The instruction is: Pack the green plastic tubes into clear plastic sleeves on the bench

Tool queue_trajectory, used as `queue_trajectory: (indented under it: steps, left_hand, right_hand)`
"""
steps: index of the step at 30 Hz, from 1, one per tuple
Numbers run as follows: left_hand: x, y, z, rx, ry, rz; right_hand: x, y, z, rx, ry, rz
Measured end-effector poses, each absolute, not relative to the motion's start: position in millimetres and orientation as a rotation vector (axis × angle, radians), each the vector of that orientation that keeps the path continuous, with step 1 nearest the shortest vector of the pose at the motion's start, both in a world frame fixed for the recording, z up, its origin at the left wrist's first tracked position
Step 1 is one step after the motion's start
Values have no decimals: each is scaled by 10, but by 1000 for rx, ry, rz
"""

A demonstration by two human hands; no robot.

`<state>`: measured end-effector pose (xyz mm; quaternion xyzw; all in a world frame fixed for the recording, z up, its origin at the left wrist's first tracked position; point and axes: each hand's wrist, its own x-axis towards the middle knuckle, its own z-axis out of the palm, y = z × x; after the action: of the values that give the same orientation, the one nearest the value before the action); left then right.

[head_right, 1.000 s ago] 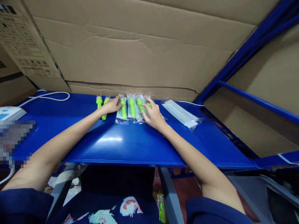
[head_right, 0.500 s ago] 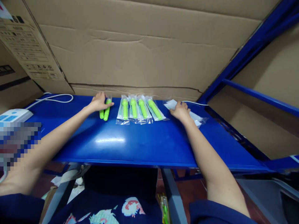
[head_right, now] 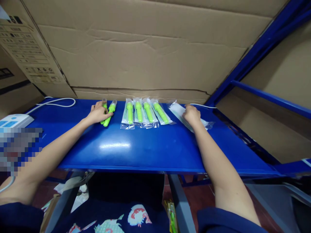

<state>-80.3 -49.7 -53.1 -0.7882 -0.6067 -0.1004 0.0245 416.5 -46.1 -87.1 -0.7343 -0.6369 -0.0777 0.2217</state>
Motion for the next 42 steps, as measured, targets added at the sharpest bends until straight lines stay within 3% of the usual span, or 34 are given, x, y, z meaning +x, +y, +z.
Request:
queue_trajectory:
  steps: [8,19,31,42]
  left_hand:
    - [-824,-495,-532,-2456,-1878,-323]
    - [-757,-593,-461,-2433,-1838,-479]
    - [-728,-622,-442,-2402,-1793,-670]
    - [-672,-657,-392,-2291,-1757,-1069]
  right_hand:
    - [3756,-686,-478,-1866,-1568,-494]
    - [2975,-1017,-348,-1297,-1789,-529]
    - [2949,-929,-253,-924,-1126,282]
    - [2523,-1013,-587,-966,-1165,1201]
